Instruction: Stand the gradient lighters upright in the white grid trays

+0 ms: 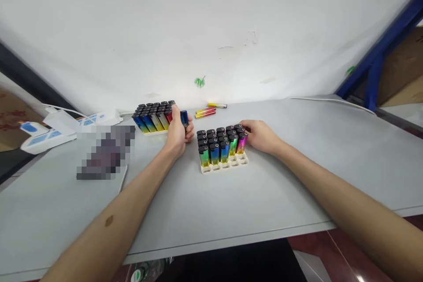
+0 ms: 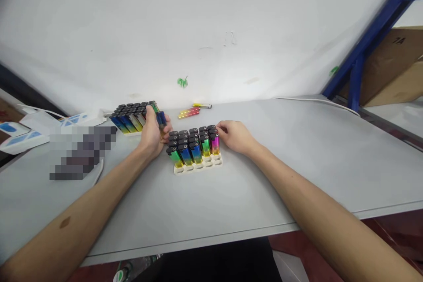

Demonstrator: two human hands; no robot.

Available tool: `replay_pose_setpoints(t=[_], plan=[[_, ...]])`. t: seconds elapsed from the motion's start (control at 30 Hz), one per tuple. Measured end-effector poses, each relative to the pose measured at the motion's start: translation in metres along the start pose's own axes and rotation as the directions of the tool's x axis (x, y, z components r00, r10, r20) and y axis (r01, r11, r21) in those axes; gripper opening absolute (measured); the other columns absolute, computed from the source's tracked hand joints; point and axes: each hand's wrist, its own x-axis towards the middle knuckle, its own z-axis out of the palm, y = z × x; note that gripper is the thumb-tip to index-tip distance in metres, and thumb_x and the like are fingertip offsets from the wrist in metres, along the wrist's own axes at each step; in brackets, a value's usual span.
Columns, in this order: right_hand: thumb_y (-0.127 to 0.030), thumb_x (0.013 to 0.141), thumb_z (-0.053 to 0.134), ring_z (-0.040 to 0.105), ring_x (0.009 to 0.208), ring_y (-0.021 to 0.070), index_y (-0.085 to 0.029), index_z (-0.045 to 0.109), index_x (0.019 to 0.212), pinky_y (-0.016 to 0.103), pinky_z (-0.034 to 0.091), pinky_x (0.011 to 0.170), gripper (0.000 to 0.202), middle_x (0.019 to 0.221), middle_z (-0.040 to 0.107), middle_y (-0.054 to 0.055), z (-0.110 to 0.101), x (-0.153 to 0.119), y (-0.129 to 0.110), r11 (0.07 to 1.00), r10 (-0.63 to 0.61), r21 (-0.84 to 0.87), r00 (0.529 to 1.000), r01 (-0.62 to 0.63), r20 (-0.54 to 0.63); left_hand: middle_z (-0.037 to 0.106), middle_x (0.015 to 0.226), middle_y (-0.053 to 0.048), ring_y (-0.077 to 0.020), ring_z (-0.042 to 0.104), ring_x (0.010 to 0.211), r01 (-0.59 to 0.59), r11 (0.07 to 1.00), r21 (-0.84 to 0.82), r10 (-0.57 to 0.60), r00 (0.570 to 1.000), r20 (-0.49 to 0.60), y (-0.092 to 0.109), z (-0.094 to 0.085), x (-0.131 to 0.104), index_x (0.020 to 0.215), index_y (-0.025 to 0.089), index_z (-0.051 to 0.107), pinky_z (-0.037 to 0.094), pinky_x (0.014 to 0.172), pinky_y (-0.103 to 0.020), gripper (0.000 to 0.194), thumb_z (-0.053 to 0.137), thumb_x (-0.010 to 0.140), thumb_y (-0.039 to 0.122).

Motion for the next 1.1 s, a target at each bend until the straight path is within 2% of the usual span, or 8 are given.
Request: replay_pose_setpoints(t=[0.17,0.27,0.37,0.43,0.63,0.87,0.97,1.1], plan=[[-0.012,0.083,0.048,0.06,0.078,0.0169,-0.019,0.065,0.084,0.025,0.038,0.068,0.018,0.087,0.072,0.003,0.0,0.001,0.001,0.999,-0.024,-0.023,1.0,0.024,0.016,0.046,0.064,0.007,-0.0082,0.042,0.044,-0.251,0.945,0.211,0.247,0.968,0.046,0.015,0.002,-0.003,0.091,0.026,0.036,0.027,0.037,-0.018,0.025,0.046,0.094,0.049],[-0.013,0.084,0.049,0.06,0.079,0.0171,-0.019,0.065,0.084,0.025,0.038,0.069,0.018,0.089,0.072,0.005,0.001,0.002,0.001,0.998,-0.041,-0.044,0.999,0.042,0.019,0.058,0.076,0.002,-0.0095,0.053,0.058,-0.513,0.677,0.527,0.489,0.849,0.198,0.037,0.014,-0.02,0.092,0.024,0.042,0.044,0.054,-0.023,0.013,0.044,0.098,0.035],[-0.015,0.085,0.05,0.059,0.078,0.0165,-0.019,0.064,0.083,0.024,0.038,0.067,0.015,0.087,0.071,0.005,0.001,0.002,0.001,0.996,-0.055,-0.07,0.998,0.056,0.013,0.065,0.092,-0.003,-0.0129,0.059,0.077,-0.693,0.33,0.641,0.606,0.676,0.419,0.056,0.03,-0.045,0.092,0.021,0.056,0.049,0.072,-0.029,0.009,0.051,0.094,0.027],[-0.016,0.085,0.051,0.057,0.075,0.0159,-0.019,0.062,0.08,0.024,0.037,0.065,0.013,0.084,0.07,0.004,0.001,0.002,0.0,0.994,-0.068,-0.087,0.998,0.068,0.009,0.066,0.093,-0.001,-0.0131,0.06,0.081,-0.748,0.235,0.621,0.608,0.611,0.507,0.061,0.04,-0.061,0.094,0.021,0.06,0.049,0.075,-0.028,0.006,0.055,0.091,0.023],[-0.018,0.085,0.051,0.054,0.068,0.015,-0.02,0.058,0.073,0.024,0.034,0.062,0.013,0.076,0.067,0.003,0.002,0.002,-0.001,0.989,-0.096,-0.109,0.995,0.097,0.022,0.067,0.089,0.002,-0.0114,0.061,0.077,-0.827,0.173,0.535,0.57,0.527,0.631,0.051,0.052,-0.086,0.104,0.021,0.059,0.049,0.07,-0.025,0.021,0.061,0.084,0.014],[-0.016,0.082,0.052,0.054,0.07,0.0143,-0.02,0.058,0.073,0.024,0.034,0.063,0.012,0.078,0.067,0.001,0.0,0.001,-0.003,0.993,-0.085,-0.081,0.996,0.087,0.033,0.071,0.085,0.0,-0.0167,0.057,0.08,-0.887,-0.18,0.425,0.507,0.287,0.813,0.032,0.048,-0.079,0.099,0.021,0.061,0.045,0.079,-0.034,0.008,0.06,0.09,0.02],[-0.015,0.081,0.052,0.05,0.067,0.0135,-0.02,0.054,0.07,0.024,0.032,0.061,0.013,0.075,0.064,0.0,-0.001,0.0,-0.005,0.994,-0.066,-0.084,0.997,0.069,0.036,0.07,0.083,0.0,-0.0188,0.056,0.082,-0.874,-0.298,0.383,0.427,0.237,0.873,0.03,0.045,-0.076,0.096,0.02,0.062,0.042,0.077,-0.035,0.006,0.058,0.093,0.022],[-0.014,0.08,0.051,0.048,0.067,0.0134,-0.021,0.051,0.069,0.024,0.033,0.061,0.013,0.073,0.061,-0.001,-0.001,0.0,-0.005,0.996,-0.071,-0.059,0.997,0.073,0.042,0.069,0.082,-0.001,-0.0191,0.054,0.082,-0.874,-0.319,0.367,0.403,0.225,0.887,0.033,0.042,-0.076,0.096,0.019,0.063,0.041,0.076,-0.035,0.008,0.058,0.094,0.024]])
